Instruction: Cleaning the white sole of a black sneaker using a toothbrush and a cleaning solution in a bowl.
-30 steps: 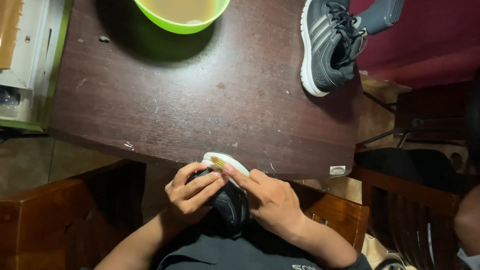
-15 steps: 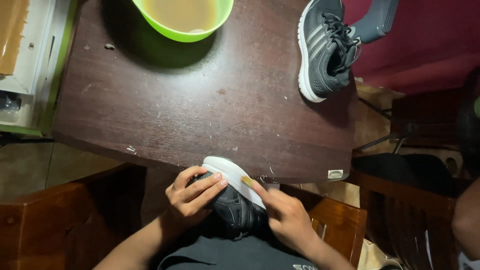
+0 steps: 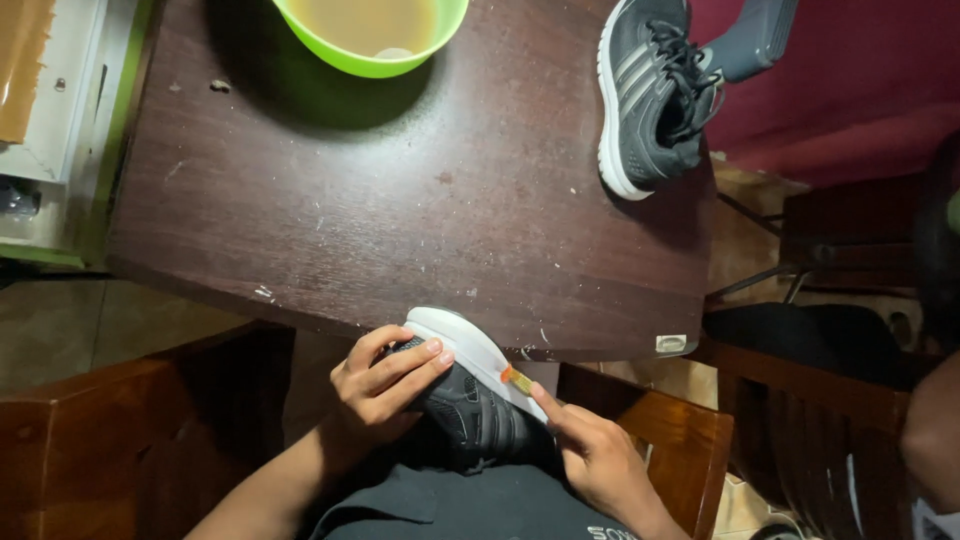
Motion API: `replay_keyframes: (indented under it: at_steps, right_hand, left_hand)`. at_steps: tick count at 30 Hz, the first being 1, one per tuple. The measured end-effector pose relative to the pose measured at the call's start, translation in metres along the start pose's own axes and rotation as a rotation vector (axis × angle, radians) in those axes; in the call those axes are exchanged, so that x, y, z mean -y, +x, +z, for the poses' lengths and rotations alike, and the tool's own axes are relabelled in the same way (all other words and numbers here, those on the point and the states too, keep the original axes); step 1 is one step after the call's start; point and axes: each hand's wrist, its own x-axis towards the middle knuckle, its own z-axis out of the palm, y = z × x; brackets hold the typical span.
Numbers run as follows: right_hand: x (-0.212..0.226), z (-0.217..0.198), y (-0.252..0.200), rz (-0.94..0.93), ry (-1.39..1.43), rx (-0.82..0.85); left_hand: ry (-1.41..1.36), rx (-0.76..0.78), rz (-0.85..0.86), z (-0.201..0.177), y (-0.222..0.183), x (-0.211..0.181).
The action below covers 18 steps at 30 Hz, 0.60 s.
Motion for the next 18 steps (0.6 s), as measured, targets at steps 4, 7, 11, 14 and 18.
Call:
replay_keyframes:
  at_steps: [4,7,11,14,18]
  right_hand:
    - [0.030,-0.007,0.018,-0.022,0.018,-0.014]
    - [0.053,-0.008,0.045,-0.331,-0.033,-0.017]
    - [0.090,-0.032,0.055,-0.299,-0.260,0.003]
    - [0.079,-0.049,0.034,-0.133,-0.293,0.141]
    - [0.005,-0.020,-0.006,0.028,-0.330,0.153]
  left_hand:
    - [-0.001,0.004,0.011,0.000,0.000,0.002]
    - [0.014,0.025,0.013,-0.001,0.003,-0.001]
    - [0.028,0.003,-0.017,0.002,0.001,-0.004]
    - [0.008,0.016,-0.030,0.003,0.001,0.000]
    - [-0.017,0.040,-0.021,0.002,0.003,-0.001]
